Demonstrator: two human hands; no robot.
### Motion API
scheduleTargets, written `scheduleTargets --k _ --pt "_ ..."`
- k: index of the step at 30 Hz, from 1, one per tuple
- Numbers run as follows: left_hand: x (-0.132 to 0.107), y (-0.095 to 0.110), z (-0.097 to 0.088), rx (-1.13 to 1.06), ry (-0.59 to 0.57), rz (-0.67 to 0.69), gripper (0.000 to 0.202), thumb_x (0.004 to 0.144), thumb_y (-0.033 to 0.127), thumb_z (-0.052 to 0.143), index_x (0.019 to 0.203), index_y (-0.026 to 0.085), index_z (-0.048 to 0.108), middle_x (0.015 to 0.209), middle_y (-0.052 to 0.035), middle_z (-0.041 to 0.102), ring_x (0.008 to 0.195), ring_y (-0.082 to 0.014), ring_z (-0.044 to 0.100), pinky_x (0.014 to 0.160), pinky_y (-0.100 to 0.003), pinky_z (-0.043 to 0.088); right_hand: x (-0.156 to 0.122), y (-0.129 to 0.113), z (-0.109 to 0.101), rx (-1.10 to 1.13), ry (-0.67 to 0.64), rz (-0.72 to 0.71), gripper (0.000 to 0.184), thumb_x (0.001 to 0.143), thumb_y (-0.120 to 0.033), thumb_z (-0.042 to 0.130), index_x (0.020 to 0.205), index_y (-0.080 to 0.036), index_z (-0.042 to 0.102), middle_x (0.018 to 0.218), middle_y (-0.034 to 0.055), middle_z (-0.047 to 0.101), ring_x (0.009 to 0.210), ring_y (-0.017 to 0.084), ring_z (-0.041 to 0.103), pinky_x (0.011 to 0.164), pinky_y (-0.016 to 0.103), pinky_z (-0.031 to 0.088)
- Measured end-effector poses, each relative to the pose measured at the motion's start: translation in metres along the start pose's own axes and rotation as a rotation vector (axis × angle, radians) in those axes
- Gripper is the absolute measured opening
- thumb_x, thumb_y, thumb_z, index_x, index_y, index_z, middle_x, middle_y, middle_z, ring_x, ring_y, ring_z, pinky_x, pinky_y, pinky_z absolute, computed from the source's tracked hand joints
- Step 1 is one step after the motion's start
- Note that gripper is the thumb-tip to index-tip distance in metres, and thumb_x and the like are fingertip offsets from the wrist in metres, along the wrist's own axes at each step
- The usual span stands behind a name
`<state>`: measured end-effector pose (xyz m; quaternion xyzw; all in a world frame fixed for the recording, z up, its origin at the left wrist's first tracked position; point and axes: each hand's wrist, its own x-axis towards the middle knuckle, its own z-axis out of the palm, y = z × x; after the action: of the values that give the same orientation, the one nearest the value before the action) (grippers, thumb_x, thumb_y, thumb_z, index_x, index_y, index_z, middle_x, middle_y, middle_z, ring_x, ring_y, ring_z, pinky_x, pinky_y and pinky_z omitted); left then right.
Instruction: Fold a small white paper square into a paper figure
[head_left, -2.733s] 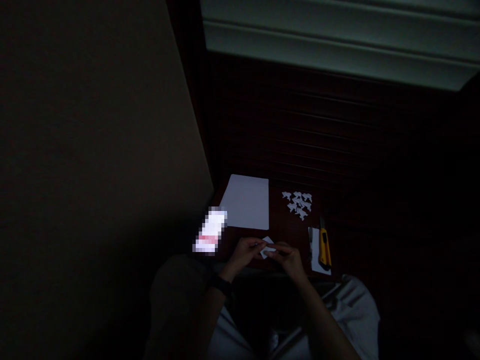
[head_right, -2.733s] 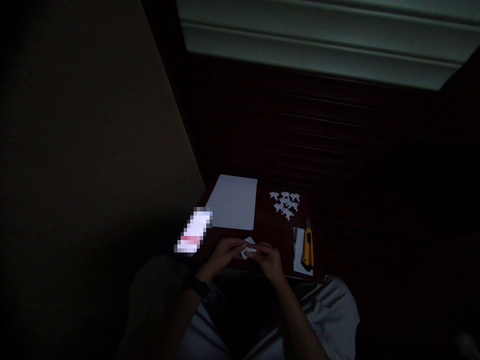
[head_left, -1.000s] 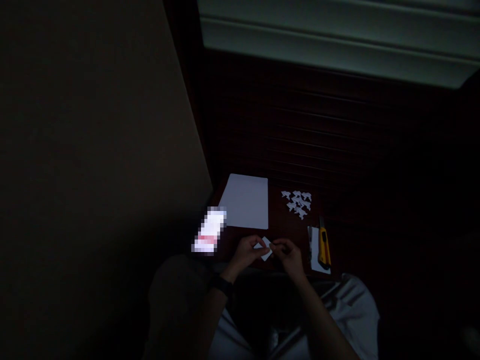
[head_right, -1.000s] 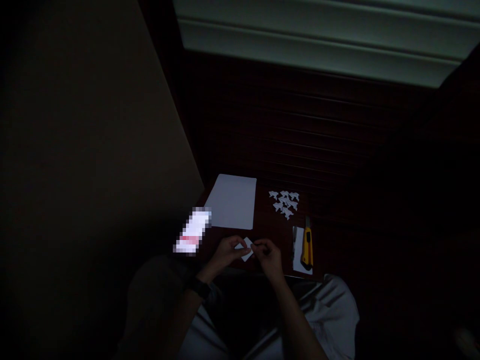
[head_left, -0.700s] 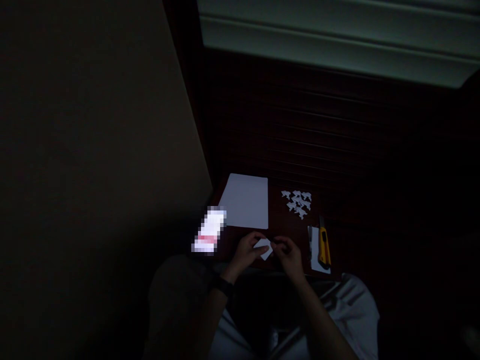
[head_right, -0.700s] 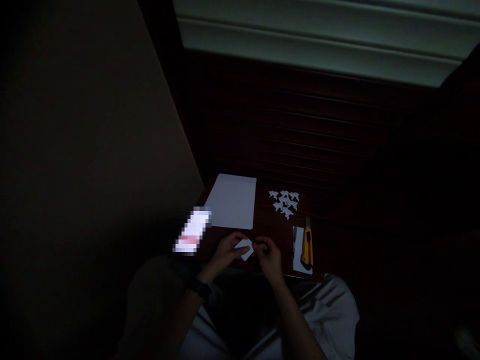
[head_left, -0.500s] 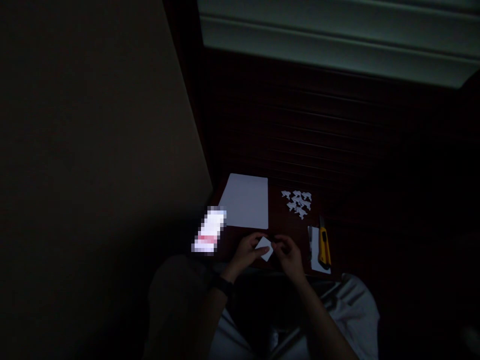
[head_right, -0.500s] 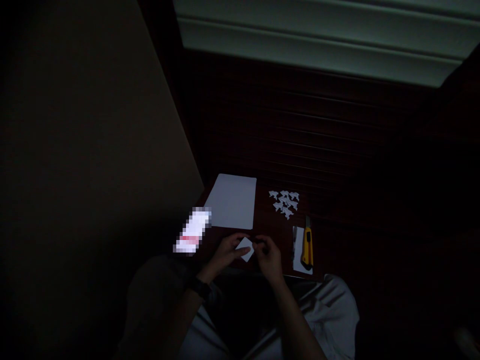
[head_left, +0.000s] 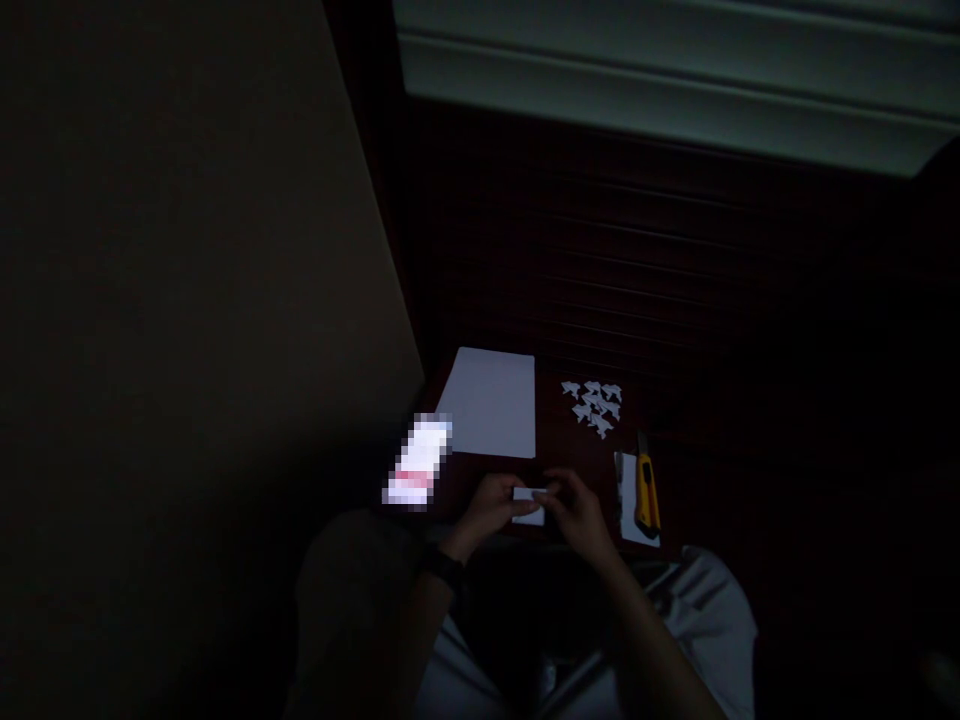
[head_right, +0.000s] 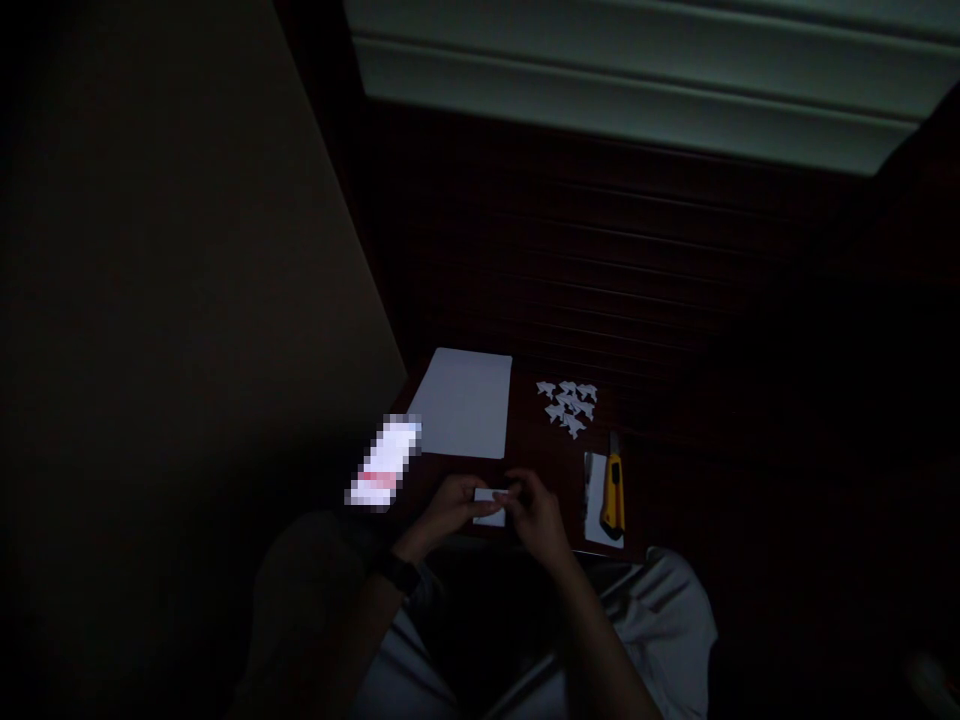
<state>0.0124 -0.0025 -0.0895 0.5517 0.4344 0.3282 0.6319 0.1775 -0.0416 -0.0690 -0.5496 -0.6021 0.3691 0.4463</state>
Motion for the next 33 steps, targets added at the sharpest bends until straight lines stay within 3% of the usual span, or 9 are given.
scheduleTargets --k 3,9,18,25,33 --pt "0.0 0.0 0.001 -0.023 0.073 0.005 0.027 0.057 0.035 0.07 0.065 0.011 0.06 0.055 0.0008 0.057 0.05 -0.0102 0.051 0.046 -0.019 0.033 -0.002 0.003 0.0 0.05 -0.053 0.039 0.036 0.07 -0.029 0.061 0.103 -0.019 0.052 0.072 -0.0007 0.059 0.067 0.015 0.056 0.063 0.025 0.044" --pt "0.001 -0.001 0.004 -0.049 0.082 0.011 0.026 0.057 0.034 0.07 0.065 0.011 0.059 0.057 -0.0001 0.058 0.052 -0.0109 0.052 0.048 -0.019 0.035 0.0 0.012 -0.001 0.139 -0.128 0.122 0.036 0.063 -0.024 0.066 0.096 -0.018 0.055 0.065 -0.0023 0.058 0.061 0.014 0.055 0.056 0.023 0.044" --pt "0.001 0.004 0.007 -0.093 0.076 0.037 0.023 0.059 0.03 0.069 0.069 0.011 0.06 0.06 -0.0007 0.06 0.053 -0.0116 0.054 0.049 -0.02 0.038 0.003 0.014 0.004 0.163 -0.08 0.21 0.032 0.059 -0.021 0.065 0.09 -0.018 0.057 0.056 -0.0026 0.058 0.048 0.013 0.052 0.044 0.021 0.04" --pt "0.004 -0.002 0.02 -0.086 0.106 0.049 0.024 0.06 0.027 0.068 0.077 0.01 0.063 0.057 -0.0036 0.063 0.054 -0.0154 0.058 0.053 -0.025 0.043 0.0 0.015 0.011 0.05 0.022 0.143 0.027 0.058 -0.017 0.062 0.085 -0.018 0.061 0.056 -0.0031 0.057 0.05 0.012 0.05 0.046 0.02 0.039" --pt "0.002 0.002 0.017 -0.087 0.148 -0.053 0.025 0.058 0.028 0.068 0.074 0.009 0.067 0.056 -0.0048 0.064 0.054 -0.0172 0.059 0.054 -0.026 0.043 0.0 0.013 0.014 0.094 -0.043 0.13 0.031 0.059 -0.015 0.06 0.09 -0.019 0.061 0.058 -0.0041 0.054 0.053 0.012 0.049 0.048 0.02 0.038"
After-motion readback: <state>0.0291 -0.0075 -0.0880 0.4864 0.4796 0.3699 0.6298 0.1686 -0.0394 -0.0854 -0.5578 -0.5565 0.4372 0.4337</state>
